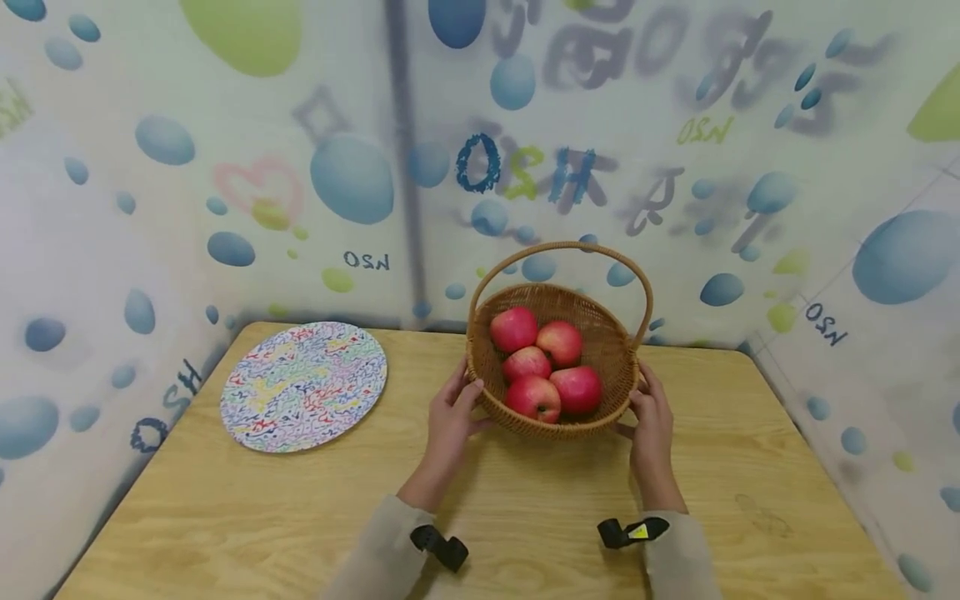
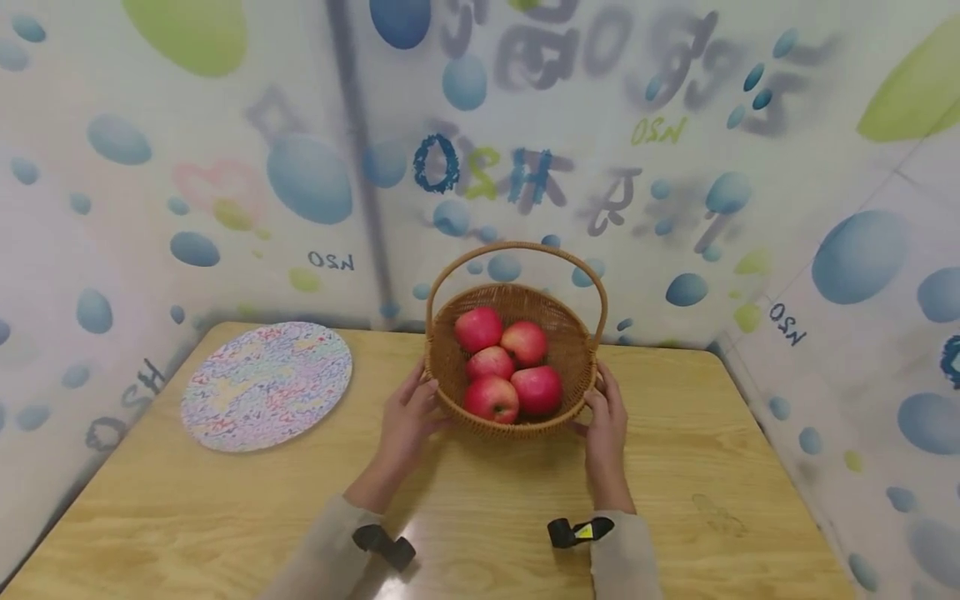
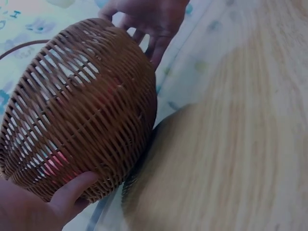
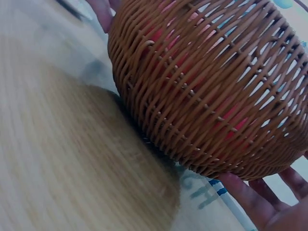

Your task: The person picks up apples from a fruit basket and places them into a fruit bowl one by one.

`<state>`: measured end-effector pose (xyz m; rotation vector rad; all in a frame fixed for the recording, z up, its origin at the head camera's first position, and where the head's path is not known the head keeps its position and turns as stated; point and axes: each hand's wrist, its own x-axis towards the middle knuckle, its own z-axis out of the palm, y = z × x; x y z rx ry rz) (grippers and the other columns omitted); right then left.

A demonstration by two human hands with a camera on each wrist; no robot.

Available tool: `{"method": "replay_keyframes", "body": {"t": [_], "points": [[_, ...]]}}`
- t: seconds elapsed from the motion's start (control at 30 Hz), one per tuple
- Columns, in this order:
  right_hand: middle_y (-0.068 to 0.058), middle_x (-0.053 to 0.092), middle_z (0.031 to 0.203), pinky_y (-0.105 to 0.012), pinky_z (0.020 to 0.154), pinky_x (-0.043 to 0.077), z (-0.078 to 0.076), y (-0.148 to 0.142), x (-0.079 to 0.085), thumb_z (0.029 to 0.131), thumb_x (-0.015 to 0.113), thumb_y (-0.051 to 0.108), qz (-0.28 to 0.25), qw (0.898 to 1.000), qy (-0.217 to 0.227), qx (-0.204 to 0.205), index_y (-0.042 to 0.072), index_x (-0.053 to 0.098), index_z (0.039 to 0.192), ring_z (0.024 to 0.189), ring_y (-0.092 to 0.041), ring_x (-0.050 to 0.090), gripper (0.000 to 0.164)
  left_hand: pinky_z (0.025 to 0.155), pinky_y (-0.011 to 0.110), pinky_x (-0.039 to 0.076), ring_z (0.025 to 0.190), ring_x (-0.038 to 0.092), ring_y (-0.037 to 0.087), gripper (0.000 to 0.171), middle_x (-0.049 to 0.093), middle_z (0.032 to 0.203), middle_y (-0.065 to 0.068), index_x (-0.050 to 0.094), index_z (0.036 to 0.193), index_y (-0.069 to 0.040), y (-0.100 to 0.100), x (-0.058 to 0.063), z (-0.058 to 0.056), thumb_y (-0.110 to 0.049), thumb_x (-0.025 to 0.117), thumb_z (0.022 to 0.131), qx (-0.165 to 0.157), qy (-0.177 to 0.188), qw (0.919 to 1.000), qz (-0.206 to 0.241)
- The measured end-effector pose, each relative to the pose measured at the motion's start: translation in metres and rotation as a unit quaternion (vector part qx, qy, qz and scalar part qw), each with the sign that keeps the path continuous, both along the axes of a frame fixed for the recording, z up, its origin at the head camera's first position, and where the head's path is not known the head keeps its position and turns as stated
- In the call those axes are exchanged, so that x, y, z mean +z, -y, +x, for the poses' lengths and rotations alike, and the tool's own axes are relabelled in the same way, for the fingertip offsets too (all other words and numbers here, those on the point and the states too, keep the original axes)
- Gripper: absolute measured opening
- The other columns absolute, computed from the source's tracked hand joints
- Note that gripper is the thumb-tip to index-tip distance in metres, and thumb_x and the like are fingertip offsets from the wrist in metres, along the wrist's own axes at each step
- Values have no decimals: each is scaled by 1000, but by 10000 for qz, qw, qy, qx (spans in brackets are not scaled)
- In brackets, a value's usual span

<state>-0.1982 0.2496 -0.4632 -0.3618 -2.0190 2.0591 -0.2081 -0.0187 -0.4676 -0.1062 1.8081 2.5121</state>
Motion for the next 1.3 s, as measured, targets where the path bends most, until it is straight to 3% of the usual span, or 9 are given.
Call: {"method": "replay_keyframes", "body": {"t": [0.17,0.37,0.53,0.7,0.8,0.9,1.0,1.1,1.3], "points": [[-12,46,148,-20,68,59,-4,0,5,102,33,17,180,9993,220,228,28,36,157,134,-31,50,57,89,54,59,141,46,42,60,37,161,20,37,158,-21,6,1,1,-22,54,100,70,63,10000,24],[-12,50,149,-14,77,55,-11,-6,14,103,35,19,536,9981,294,79,23,42,154,135,-31,53,52,92,57,56,139,48,46,62,36,161,23,35,159,-19,7,4,2,-22,56,100,-99,-34,9998,169],[-10,47,153,-34,102,54,-14,-6,15,108,32,26,332,9988,361,-61,28,41,155,141,-27,49,48,95,57,56,141,46,45,64,35,161,21,31,160,-19,8,4,2,-24,57,102,-376,-110,9992,54],[-8,41,158,-51,112,42,-16,-1,11,110,29,30,20,9995,331,14,30,37,157,144,-29,45,48,99,55,55,141,45,44,67,33,163,18,30,160,-16,14,12,4,-27,61,101,-307,-311,9960,-775],[-5,34,163,-51,114,40,-17,0,11,110,31,31,-251,9990,351,128,29,35,158,146,-29,42,48,106,57,50,144,43,42,67,35,163,14,35,158,-15,18,23,6,-25,65,99,100,-741,9842,-1606],[-3,29,166,-52,115,39,-17,0,12,110,33,32,-364,9984,356,226,27,35,159,147,-30,41,49,112,57,45,147,41,35,64,42,160,8,44,153,-17,19,36,9,-22,71,95,486,-1318,9608,-2390],[-5,26,167,-53,114,38,-16,-1,13,109,33,30,-421,9982,338,260,26,30,160,147,-31,39,51,115,54,43,146,43,27,62,48,155,4,51,149,-20,18,52,10,-20,75,92,343,-1889,9329,-3046],[-6,22,168,-53,114,37,-14,-1,12,109,30,29,-512,9976,352,298,26,26,162,149,-32,37,53,115,51,44,144,46,27,63,50,153,6,53,148,-19,14,68,8,-20,77,90,-229,-2412,8935,-3780],[-3,20,170,-54,115,37,-15,2,12,109,30,32,-683,9963,389,354,28,27,161,150,-31,35,52,110,47,49,140,50,28,64,44,157,10,49,151,-22,4,87,-7,-29,74,93,-1633,-2794,7977,-5088]]}}
